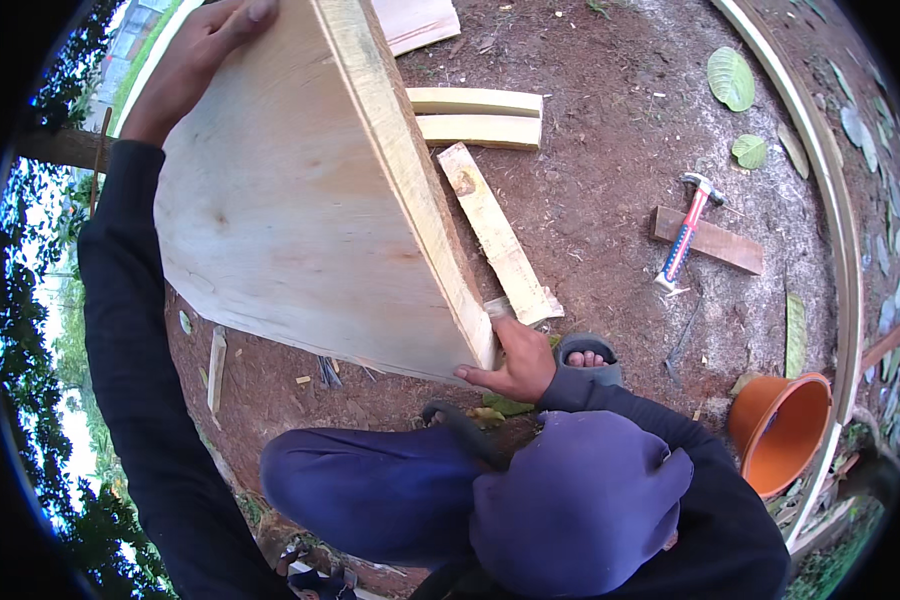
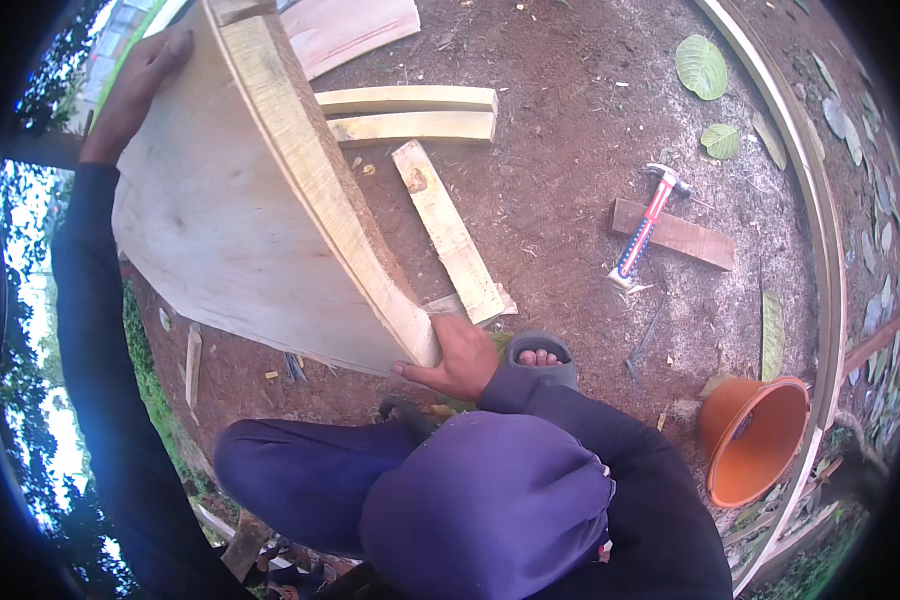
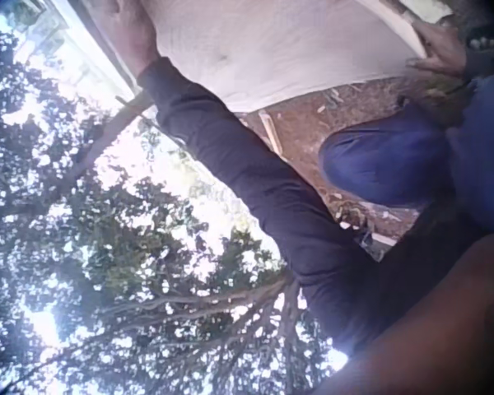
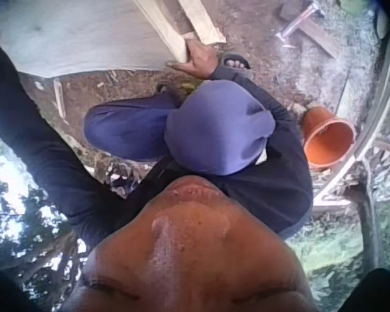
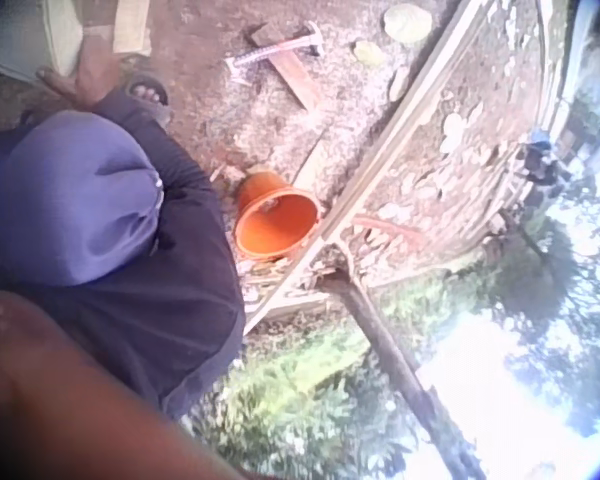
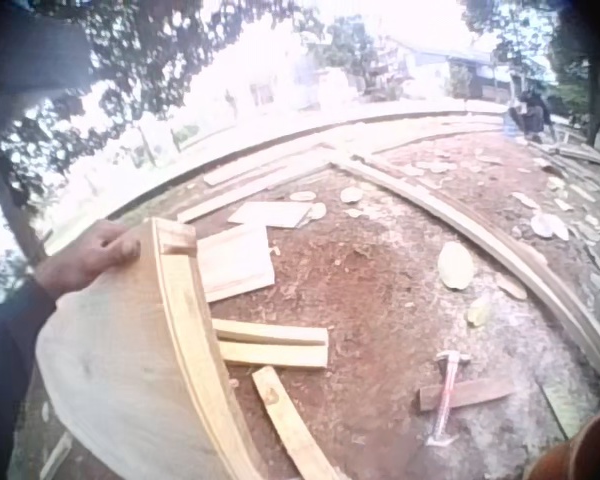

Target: The person assembles a wooden structure by positioning planks and hammering nails to secure them. They adjust the pieces and continue fastening components together using a hammer and nails.

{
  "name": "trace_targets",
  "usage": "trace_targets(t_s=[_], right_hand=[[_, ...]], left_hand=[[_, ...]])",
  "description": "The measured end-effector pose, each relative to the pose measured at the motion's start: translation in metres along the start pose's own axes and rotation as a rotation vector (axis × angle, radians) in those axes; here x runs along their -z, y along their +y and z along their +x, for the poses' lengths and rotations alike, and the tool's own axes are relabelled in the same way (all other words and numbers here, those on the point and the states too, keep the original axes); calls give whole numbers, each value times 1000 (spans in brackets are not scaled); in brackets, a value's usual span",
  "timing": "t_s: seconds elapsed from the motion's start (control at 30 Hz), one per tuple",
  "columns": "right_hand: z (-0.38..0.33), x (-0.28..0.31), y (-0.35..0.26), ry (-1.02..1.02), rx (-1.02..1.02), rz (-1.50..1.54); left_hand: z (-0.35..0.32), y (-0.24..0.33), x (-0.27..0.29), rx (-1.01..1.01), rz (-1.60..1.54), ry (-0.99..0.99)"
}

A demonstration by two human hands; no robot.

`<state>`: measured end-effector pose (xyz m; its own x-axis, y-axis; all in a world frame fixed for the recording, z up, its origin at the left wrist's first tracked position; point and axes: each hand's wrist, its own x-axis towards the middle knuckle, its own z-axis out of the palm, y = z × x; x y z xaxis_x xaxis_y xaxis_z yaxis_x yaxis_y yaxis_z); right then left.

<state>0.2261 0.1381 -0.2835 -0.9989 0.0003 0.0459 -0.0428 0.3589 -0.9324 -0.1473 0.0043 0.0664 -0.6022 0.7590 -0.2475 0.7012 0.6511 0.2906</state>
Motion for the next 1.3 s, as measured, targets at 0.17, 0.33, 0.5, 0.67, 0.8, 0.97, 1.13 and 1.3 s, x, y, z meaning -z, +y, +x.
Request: trace_targets(t_s=[0.17, 0.33, 0.5, 0.67, 0.8, 0.97, 1.13, 1.3], right_hand=[[1, -1, 12, -120, -312, 39], [3, -1, 33, -198, -494, 135], [24, 12, 53, -204, -538, 168], [26, 73, 48, -212, -385, -33], [-60, 183, 36, 89, -601, 434], [-206, 284, 5, 1023, -742, 473], [-358, 298, 117, 1206, -1365, -233], [-381, 296, 179, 1168, -1536, -192]], left_hand=[[140, -28, -94, -35, -157, 84], [210, -71, -173, 74, -339, -79], [275, -102, -215, -3, -374, -197], [292, -153, -232, 104, -138, -106], [215, -147, -181, 50, 19, 132], [101, -149, -176, 317, 29, 185], [106, -216, -243, 319, -126, 220], [96, -140, -281, 148, 136, 107]])
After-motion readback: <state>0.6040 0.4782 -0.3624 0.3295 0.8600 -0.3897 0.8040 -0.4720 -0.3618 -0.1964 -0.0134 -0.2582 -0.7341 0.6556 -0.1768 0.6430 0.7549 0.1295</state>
